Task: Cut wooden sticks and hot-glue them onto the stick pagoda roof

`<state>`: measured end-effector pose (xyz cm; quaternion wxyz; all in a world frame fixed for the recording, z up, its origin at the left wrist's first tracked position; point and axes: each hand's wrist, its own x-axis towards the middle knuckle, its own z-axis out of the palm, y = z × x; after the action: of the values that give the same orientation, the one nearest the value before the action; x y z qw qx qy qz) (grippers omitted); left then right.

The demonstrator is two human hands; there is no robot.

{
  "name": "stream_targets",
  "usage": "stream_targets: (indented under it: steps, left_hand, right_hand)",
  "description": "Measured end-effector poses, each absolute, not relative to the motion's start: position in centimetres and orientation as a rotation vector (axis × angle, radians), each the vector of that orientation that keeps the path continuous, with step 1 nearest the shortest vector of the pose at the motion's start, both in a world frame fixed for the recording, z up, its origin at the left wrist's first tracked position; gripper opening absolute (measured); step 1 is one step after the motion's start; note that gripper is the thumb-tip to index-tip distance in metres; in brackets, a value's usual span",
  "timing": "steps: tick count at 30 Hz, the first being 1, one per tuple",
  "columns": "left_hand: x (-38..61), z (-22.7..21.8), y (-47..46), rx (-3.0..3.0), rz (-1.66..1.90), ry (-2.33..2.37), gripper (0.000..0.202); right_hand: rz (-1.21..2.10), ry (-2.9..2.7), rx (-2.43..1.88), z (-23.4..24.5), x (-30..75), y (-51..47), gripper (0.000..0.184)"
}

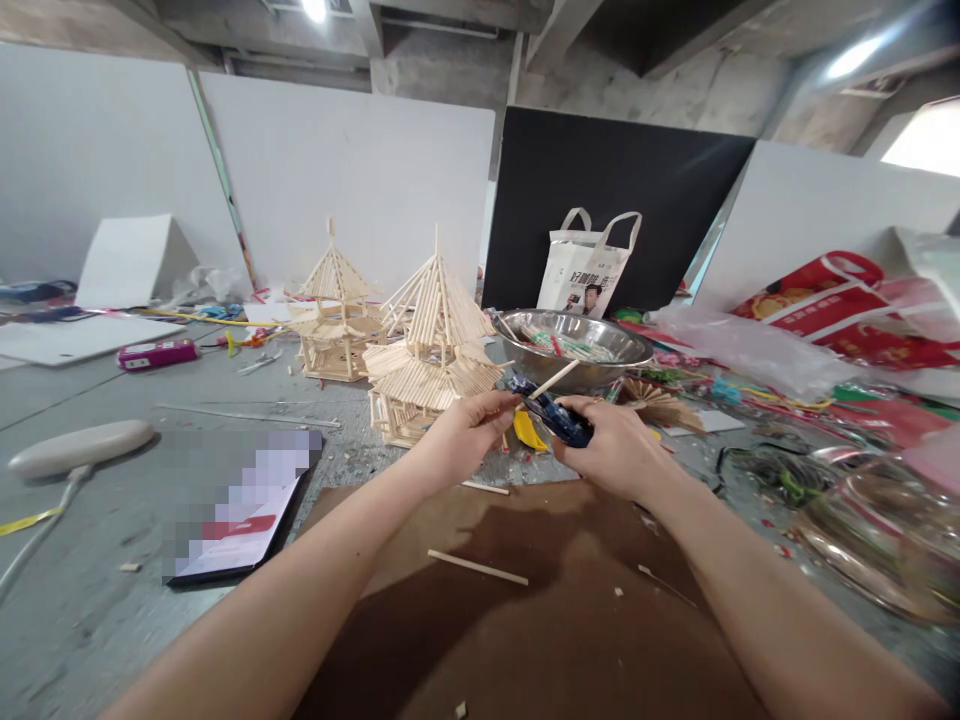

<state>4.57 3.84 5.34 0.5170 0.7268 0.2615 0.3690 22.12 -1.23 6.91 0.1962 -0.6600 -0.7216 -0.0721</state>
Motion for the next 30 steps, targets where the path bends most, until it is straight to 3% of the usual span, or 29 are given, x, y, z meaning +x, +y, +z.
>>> stream_targets:
  steps: [30]
  left_hand:
    - [4.9, 5.0, 3.9, 1.708, 0.874, 0.647, 0.026]
  right_hand:
    - [-0.144, -1.987, -1.902, 5.6, 21.3, -1.2, 0.023]
